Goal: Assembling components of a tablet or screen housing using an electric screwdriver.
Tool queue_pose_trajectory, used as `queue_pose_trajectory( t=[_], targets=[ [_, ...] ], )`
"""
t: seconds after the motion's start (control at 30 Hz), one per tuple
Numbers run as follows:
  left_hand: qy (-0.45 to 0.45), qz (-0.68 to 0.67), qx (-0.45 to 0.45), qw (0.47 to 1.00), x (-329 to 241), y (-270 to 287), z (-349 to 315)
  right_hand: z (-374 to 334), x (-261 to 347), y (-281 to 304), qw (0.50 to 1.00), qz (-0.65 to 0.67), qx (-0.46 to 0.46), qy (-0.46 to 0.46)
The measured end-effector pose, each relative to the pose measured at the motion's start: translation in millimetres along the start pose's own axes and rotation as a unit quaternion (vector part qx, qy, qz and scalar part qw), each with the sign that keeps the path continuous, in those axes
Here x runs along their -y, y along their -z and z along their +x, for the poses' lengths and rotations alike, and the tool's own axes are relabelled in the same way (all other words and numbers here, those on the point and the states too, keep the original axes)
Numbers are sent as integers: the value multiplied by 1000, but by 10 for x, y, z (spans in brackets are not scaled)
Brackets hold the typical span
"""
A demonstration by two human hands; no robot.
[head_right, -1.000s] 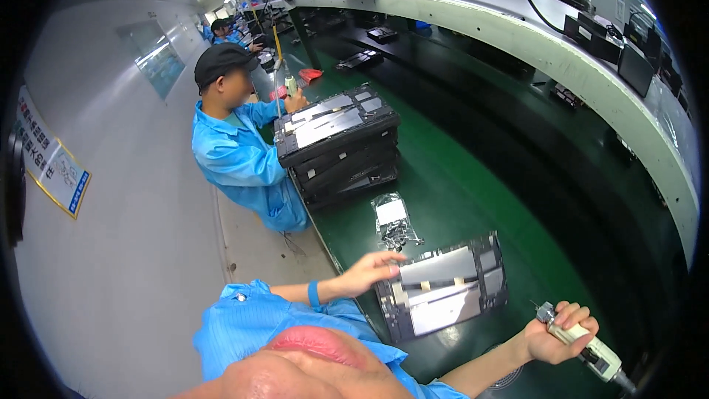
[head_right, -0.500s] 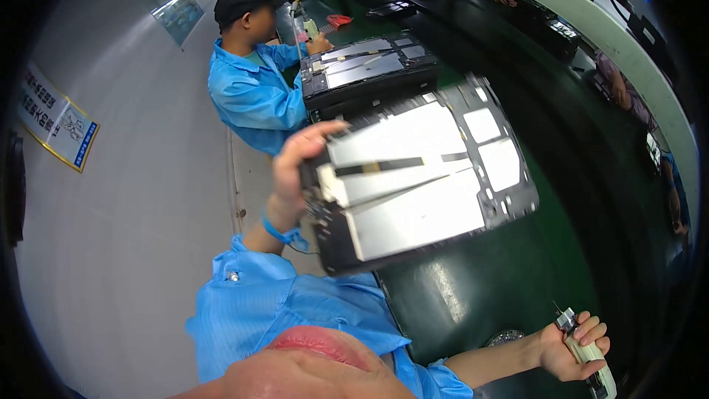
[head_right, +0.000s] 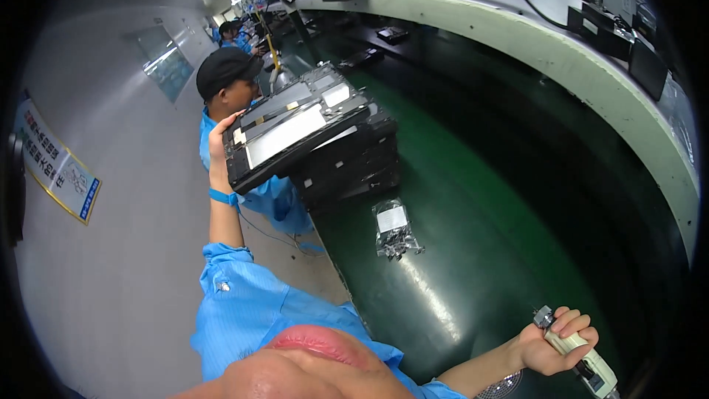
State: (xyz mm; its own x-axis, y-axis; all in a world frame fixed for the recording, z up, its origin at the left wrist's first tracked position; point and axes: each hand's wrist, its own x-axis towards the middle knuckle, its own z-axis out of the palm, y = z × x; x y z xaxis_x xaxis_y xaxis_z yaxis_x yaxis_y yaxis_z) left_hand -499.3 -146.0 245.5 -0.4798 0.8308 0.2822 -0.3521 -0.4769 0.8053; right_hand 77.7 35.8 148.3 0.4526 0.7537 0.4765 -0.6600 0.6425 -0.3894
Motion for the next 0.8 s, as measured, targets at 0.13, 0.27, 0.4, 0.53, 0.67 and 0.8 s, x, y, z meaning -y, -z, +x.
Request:
queue_pose_trajectory(
  t=[0.13, 0.27, 0.4, 0.53, 0.67, 0.8],
  targets=[
    [41, -7, 2, 999, 23, 168, 277, 17, 108, 85, 998, -45, -35, 9],
    [95, 49, -28, 994, 68, 274, 439, 27, 242, 76, 999, -14, -33, 1],
    [118, 64, -65, 989, 215, 304, 496, -5, 282, 13, 996, -44, -61, 41],
    [114, 36, -40, 992, 313, 384, 658, 30, 343, 175, 996, -36, -48, 61],
    [141, 34, -73, 987, 472, 455, 800, 53, 361, 195, 997, -39, -50, 50],
    [86, 155, -77, 981, 496, 486, 724, 84, 333, 331, 999, -16, -26, 42]
  ],
)
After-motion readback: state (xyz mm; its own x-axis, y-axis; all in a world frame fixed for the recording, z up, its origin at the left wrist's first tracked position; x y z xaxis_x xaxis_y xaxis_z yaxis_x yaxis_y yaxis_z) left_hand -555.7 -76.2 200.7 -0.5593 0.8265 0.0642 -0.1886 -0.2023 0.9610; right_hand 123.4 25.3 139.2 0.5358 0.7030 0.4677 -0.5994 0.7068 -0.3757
